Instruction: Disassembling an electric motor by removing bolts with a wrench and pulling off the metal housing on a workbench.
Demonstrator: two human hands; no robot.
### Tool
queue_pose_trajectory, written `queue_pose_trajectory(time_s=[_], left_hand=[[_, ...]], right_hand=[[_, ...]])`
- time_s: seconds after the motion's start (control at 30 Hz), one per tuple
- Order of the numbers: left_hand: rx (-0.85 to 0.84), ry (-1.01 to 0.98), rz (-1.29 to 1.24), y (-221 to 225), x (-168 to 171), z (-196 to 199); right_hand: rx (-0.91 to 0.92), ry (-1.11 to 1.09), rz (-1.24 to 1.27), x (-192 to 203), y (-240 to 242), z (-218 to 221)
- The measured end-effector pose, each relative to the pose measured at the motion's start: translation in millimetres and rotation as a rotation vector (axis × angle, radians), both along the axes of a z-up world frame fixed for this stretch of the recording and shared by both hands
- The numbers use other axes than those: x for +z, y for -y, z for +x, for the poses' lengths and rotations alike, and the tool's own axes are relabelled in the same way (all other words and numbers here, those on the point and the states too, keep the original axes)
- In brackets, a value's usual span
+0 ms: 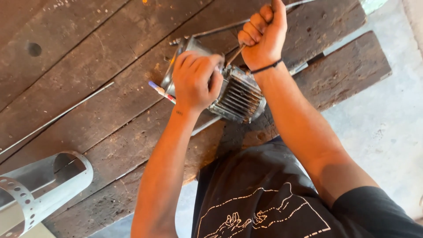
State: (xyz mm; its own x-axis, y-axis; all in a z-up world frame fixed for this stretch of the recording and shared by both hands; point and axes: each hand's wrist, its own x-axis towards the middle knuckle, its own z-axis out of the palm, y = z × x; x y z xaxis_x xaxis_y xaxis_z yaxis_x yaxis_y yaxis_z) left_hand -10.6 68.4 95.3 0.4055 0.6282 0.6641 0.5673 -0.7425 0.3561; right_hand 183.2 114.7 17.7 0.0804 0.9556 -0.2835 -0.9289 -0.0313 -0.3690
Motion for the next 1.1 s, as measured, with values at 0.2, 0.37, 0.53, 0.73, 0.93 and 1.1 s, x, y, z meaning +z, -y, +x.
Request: queue_pose_trajectory(time_s=[0.2, 0.37, 0.53, 0.73, 0.93, 1.1], left_hand=[[0.260, -0.308, -0.390, -10, -11, -46], [0.303, -0.180, -0.597, -16, -12, -39], [0.286, -0.112, -0.666, -14, -12, -41], [0.246, -0.026, -0.659, -18, -14, -48], [-0.142, 0.212, -0.960, -29, -38, -84], [0.067, 0.206, -1.119, 4, -9, -77]], right_hand=[[-0.004, 0.114, -0.045, 8, -8, 1], [-0.173, 0.271, -0.069, 60, 15, -25], [-0.262, 0.755, 0.713, 17, 84, -59], [-0.431, 1.018, 1.022, 53, 123, -38], [-0.090, 0.660, 0.587, 82, 156, -30], [-0.089, 0.642, 0.586, 59, 182, -26]])
